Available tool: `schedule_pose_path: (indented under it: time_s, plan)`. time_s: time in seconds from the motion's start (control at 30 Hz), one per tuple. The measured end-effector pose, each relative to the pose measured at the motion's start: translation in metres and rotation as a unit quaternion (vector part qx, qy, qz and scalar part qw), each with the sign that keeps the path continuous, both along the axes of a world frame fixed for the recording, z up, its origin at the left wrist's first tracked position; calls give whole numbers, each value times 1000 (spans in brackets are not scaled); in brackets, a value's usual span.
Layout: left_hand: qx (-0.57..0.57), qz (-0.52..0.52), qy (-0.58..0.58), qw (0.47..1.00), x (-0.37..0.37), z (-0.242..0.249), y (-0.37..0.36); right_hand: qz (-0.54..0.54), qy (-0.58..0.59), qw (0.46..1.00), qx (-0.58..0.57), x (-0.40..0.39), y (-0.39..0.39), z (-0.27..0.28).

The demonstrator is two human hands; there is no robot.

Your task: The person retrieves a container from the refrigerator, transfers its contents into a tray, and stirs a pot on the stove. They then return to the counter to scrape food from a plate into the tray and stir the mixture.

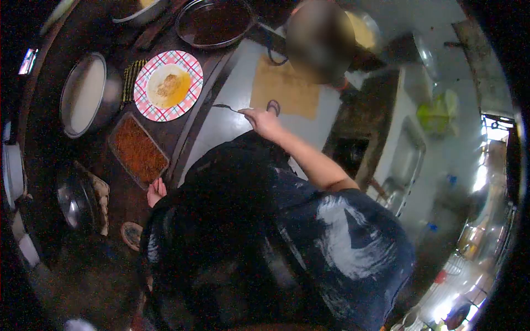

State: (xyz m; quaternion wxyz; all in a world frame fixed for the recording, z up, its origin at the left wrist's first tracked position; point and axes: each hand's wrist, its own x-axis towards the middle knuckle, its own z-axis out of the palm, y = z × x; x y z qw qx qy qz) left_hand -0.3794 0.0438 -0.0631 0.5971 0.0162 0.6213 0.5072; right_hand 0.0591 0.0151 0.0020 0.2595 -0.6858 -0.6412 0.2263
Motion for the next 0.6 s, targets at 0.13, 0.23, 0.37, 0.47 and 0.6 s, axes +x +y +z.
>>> schedule_pose_path:
  time_s: [0.13, 0.23, 0.37, 0.47, 0.6]
  plan:
    - [27, -41, -92, 995, -35, -45, 0, -39, -21, 997, -64, 4, 0, 12]
    - [-7, -54, -8, 998, -28, -37, 1, -65, -35, 993, -89, 13, -3, 26]
    - [8, -60, -105, 993, -49, -67, 0, -90, -33, 994, -44, 23, -14, 16]
    - [52, -132, -28, 990, -84, -135, 2, -87, -40, 995, -7, 27, -20, 4]
    - [-42, 49, -144, 987, -72, -127, 16, -109, -46, 993, 4, 16, -28, 26]
